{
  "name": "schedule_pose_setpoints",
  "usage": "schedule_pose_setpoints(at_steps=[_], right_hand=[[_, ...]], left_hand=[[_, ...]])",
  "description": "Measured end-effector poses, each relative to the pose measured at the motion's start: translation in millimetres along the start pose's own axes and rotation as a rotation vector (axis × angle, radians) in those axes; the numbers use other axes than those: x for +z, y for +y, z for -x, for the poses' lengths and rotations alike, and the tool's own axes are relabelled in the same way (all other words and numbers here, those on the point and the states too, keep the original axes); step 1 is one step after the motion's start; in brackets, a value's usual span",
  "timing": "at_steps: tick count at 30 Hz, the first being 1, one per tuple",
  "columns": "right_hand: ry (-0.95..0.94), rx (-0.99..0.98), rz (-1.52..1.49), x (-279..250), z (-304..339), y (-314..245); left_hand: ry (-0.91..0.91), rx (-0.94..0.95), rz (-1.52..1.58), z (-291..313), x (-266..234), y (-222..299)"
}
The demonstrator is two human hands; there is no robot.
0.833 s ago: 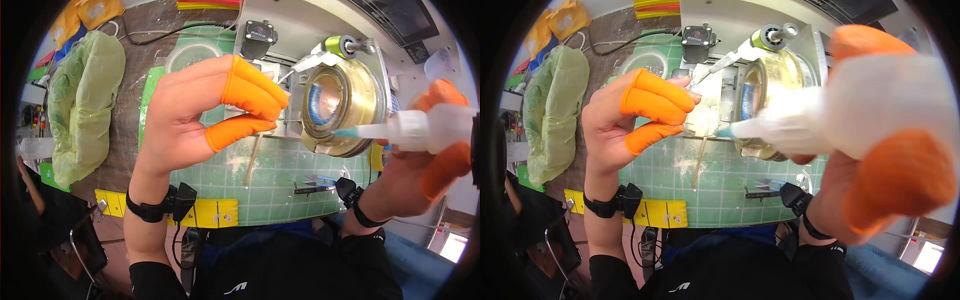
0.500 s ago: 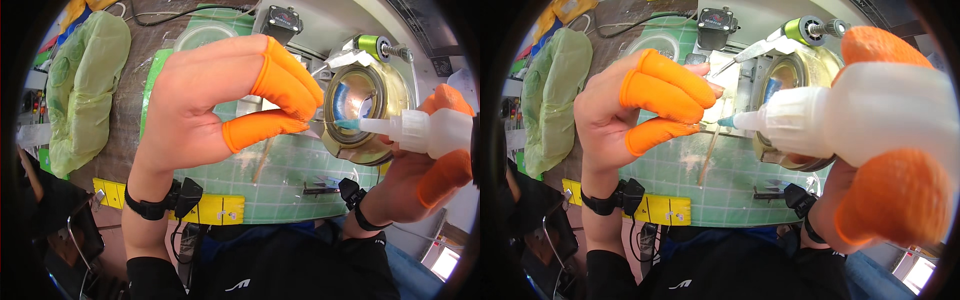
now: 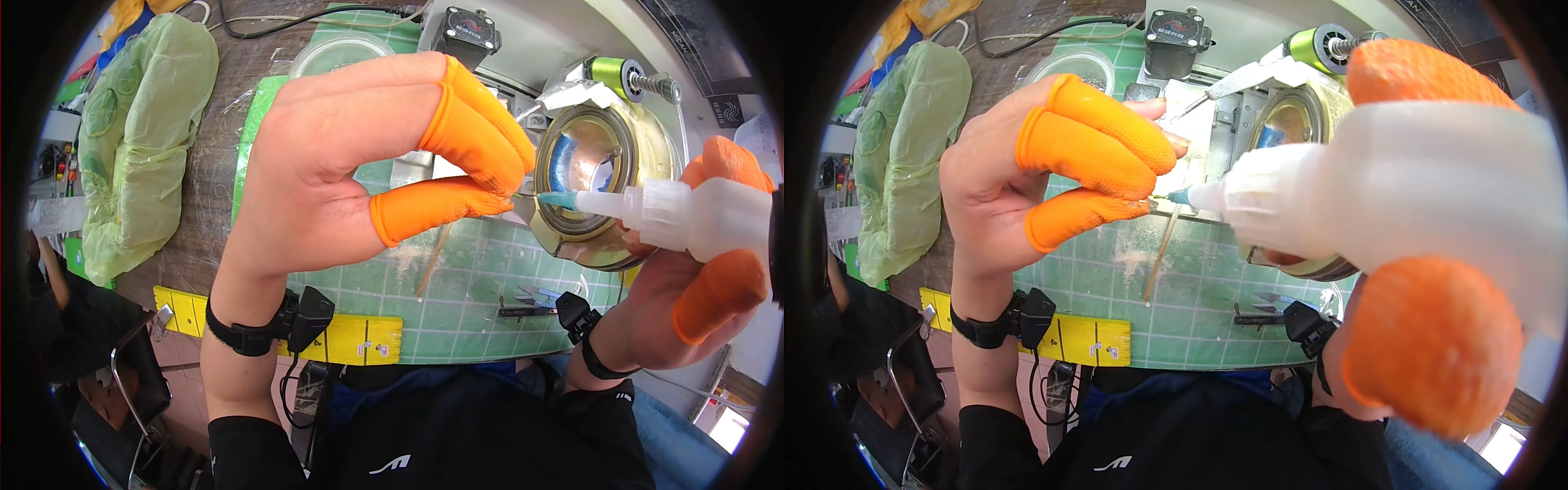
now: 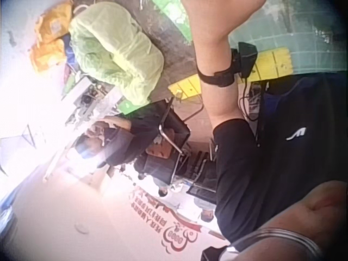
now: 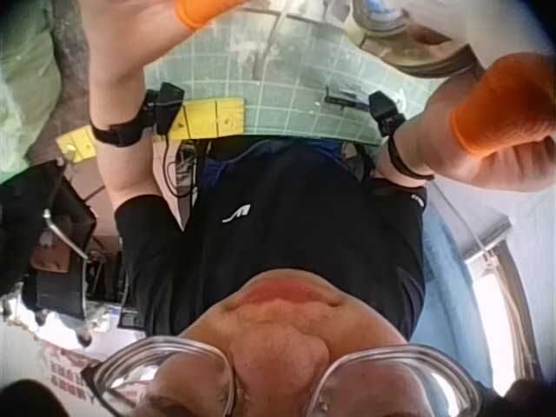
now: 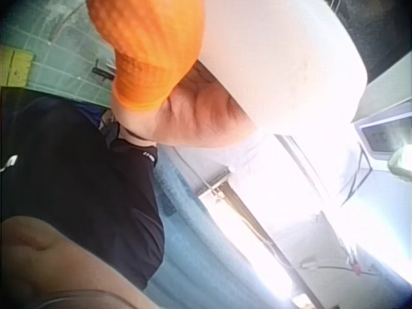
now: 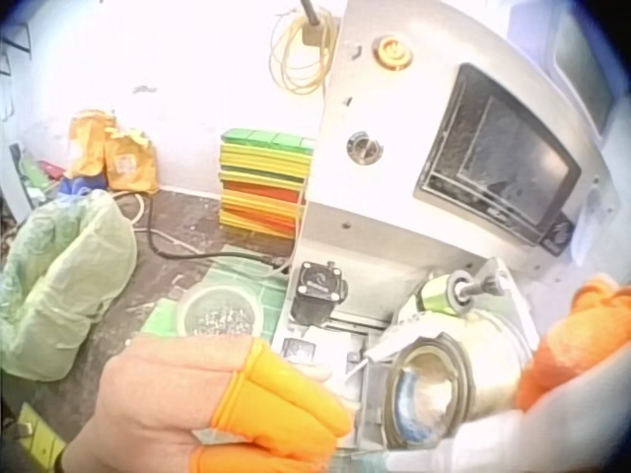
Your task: Assembling small electronic or mechanical components using adhesive and manual tools.
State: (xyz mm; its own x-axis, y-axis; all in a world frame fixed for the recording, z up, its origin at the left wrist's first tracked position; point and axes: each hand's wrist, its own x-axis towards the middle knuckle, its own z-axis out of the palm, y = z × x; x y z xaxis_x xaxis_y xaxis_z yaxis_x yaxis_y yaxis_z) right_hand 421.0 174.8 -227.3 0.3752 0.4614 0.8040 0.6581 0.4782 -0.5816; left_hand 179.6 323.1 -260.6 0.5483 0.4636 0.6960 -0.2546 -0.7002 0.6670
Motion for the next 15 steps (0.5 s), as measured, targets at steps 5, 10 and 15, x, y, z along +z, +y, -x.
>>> schedule_pose_setpoints(at_steps=[5, 10, 15], right_hand=[[0.093, -0.032, -0.005, -6, 9, -1], [-0.043, -0.037, 0.050, 10, -19, -14], [-0.294, -0.029, 0.134, 34, -33, -13]], left_hand=[[0.001, 0.000, 0.001, -1, -1, 0], [0.000, -0.001, 0.002, 0, -2, 0], [-0.016, -0.005, 0.007, 0, -1, 1]])
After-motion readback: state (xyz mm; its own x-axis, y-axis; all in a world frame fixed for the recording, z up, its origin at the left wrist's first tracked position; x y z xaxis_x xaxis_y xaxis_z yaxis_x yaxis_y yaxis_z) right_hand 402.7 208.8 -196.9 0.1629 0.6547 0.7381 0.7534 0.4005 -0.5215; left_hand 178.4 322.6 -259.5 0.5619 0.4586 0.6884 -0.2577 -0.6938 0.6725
